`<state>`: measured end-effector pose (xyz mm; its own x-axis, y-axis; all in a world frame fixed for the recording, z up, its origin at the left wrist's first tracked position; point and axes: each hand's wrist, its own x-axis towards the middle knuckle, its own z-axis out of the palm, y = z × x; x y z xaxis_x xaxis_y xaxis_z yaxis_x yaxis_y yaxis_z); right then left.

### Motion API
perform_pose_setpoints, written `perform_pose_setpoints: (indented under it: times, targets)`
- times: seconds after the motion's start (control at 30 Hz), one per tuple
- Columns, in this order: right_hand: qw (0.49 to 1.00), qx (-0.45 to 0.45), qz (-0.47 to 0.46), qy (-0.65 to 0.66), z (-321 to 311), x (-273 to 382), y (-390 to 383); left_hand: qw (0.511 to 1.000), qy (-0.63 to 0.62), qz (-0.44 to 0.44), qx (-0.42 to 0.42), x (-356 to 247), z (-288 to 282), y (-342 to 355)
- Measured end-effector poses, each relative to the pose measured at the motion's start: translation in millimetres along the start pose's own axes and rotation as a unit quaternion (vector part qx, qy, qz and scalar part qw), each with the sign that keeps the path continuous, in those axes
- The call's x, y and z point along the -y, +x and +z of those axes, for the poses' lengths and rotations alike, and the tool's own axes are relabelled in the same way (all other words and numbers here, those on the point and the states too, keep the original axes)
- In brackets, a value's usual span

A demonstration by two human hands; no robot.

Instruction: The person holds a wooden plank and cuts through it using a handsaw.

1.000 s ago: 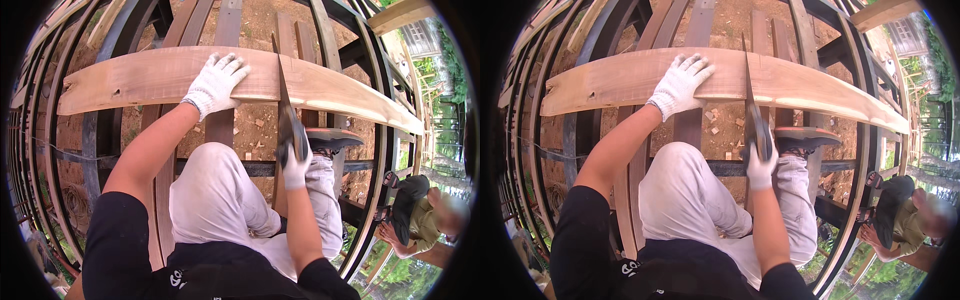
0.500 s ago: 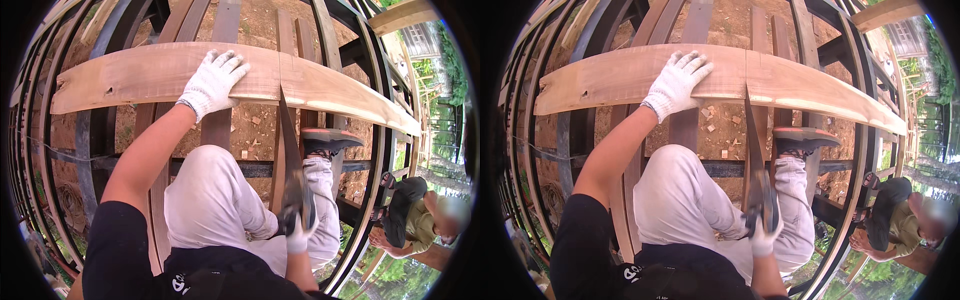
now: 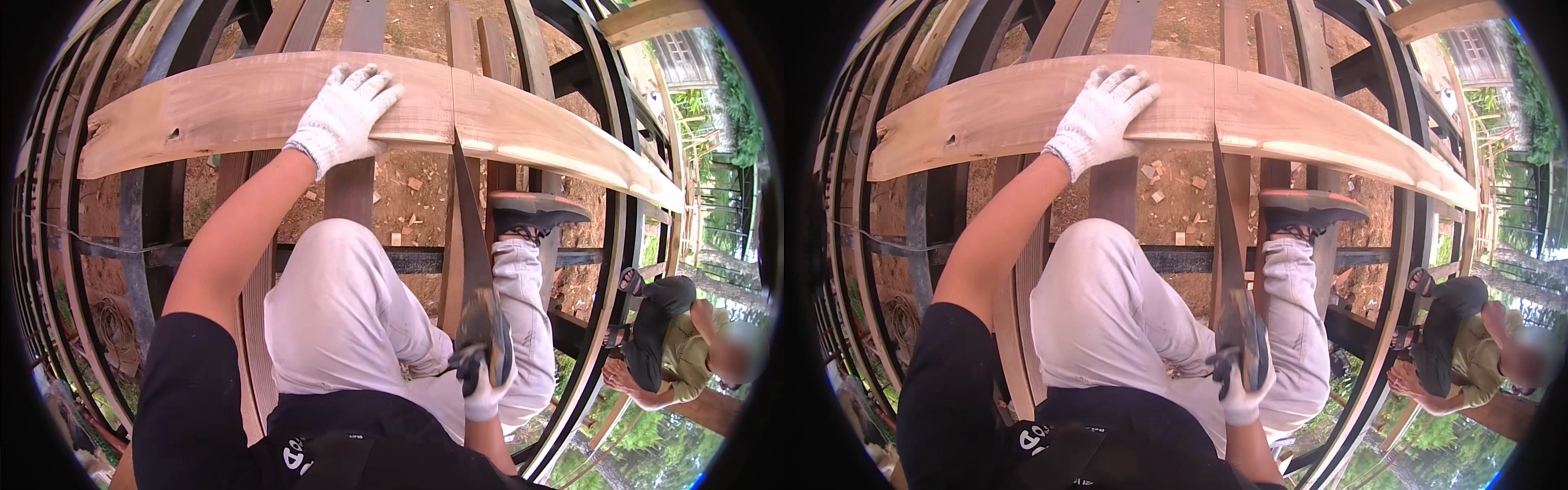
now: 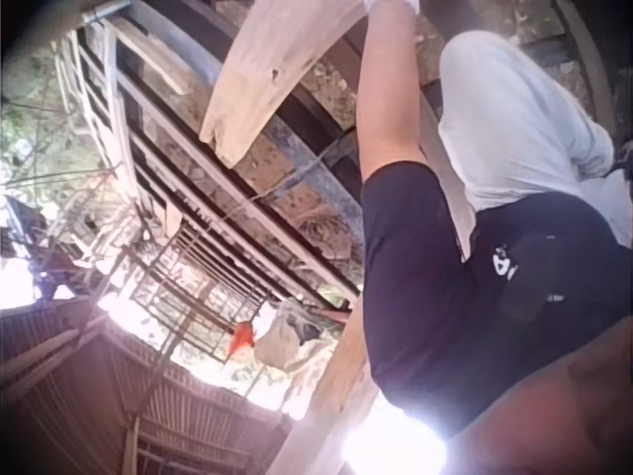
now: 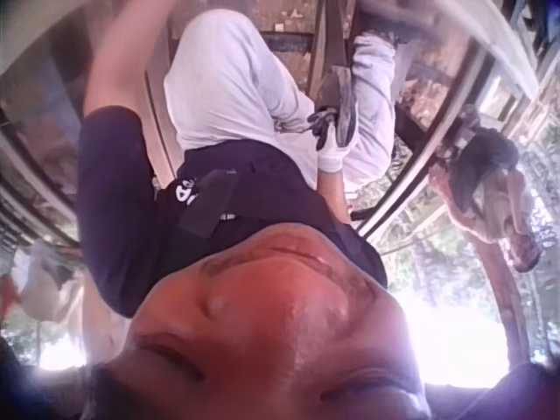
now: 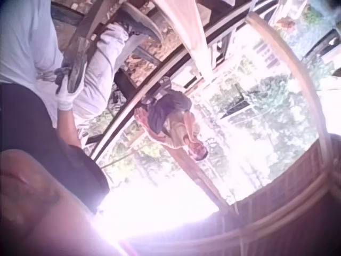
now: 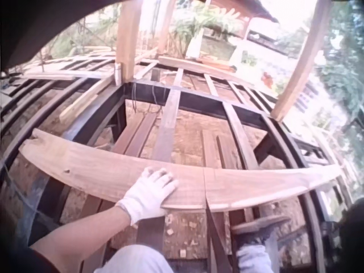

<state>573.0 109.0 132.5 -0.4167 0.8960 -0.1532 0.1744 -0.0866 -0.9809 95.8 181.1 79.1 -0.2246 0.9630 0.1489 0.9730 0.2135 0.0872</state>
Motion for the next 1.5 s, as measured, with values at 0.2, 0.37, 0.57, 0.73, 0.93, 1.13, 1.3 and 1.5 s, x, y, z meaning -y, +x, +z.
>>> perform_pose_setpoints:
  times: [0.2,0.37,0.57,0.73,0.93,1.13,1.3,1.5]
  targets:
    - [0.998,-0.037,-0.045,0.0,61,-52,173,1.0,0.005,0.0,0.007,-17,2,10]
    - [0.999,-0.034,-0.009,-0.029,104,-25,244,1.0,-0.007,-0.001,0.005,-9,5,13]
    - [0.998,-0.002,0.029,0.053,15,-2,13,1.0,0.007,0.015,-0.014,6,12,-1]
    - [1.0,-0.022,-0.016,-0.006,29,-54,97,0.999,0.034,0.016,0.015,-8,-3,5]
    - [0.997,-0.037,-0.056,-0.032,95,-48,282,1.0,-0.003,0.019,0.011,-24,5,21]
    - [1.0,-0.012,-0.021,-0.019,19,-42,51,1.0,0.012,0.008,0.0,-1,6,3]
    - [0.999,0.024,0.001,-0.023,26,-6,40,0.999,0.036,0.01,0.014,4,-2,-4]
    - [0.993,-0.032,-0.082,-0.075,97,-34,282,0.999,-0.021,0.028,0.002,-25,9,24]
